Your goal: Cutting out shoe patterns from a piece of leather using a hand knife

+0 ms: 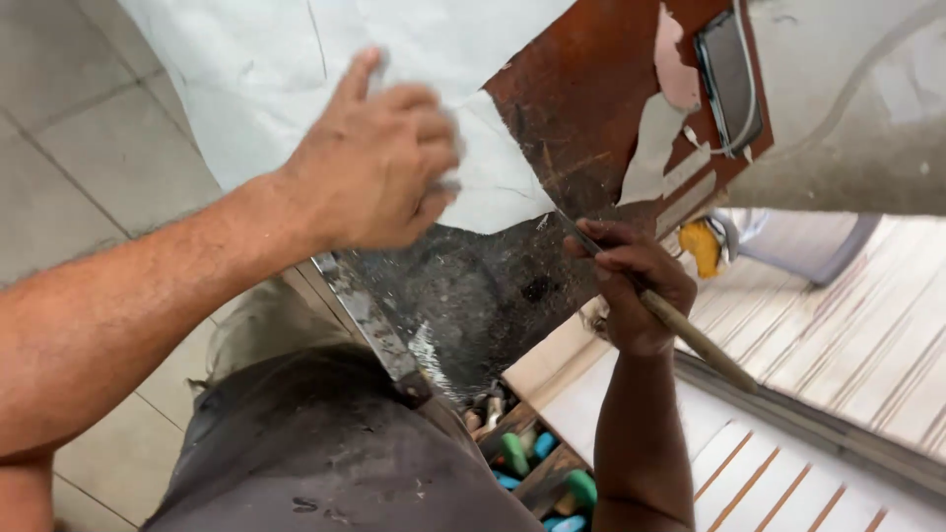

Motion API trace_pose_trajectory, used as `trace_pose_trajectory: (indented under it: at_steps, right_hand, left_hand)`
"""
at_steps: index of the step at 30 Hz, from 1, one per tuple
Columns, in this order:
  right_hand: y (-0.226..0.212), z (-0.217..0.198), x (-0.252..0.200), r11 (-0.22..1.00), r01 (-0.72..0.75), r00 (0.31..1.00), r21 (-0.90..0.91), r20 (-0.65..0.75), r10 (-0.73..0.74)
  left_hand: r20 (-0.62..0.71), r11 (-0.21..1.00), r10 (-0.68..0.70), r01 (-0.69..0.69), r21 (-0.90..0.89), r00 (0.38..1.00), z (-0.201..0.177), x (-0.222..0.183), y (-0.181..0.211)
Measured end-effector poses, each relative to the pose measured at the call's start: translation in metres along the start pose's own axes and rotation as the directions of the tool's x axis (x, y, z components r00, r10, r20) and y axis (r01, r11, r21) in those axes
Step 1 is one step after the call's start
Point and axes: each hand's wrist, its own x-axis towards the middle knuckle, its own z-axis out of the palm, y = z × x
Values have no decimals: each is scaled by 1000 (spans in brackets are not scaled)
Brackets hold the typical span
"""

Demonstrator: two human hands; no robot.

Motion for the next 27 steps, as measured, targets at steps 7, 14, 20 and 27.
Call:
trace_pose_trajectory:
  at_steps: [7, 14, 20, 27]
  right_hand:
    - [51, -35, 67, 982, 107, 950, 157, 276, -148]
    - [102, -3, 124, 905, 290, 843, 311, 365, -396]
    - [102, 16, 132, 960, 122, 862, 253, 452, -229]
    - [108, 18, 132, 954, 18, 871, 299, 463, -161]
  left_hand:
    - [-328, 801, -514, 580, 145, 792, 56, 11, 55]
    - [-182, 734, -632, 657, 174, 754, 56, 16, 57]
    - [-249, 755, -602, 642, 134, 759, 65, 13, 57]
    - [-326, 772, -556, 620, 138, 765, 68, 14, 55]
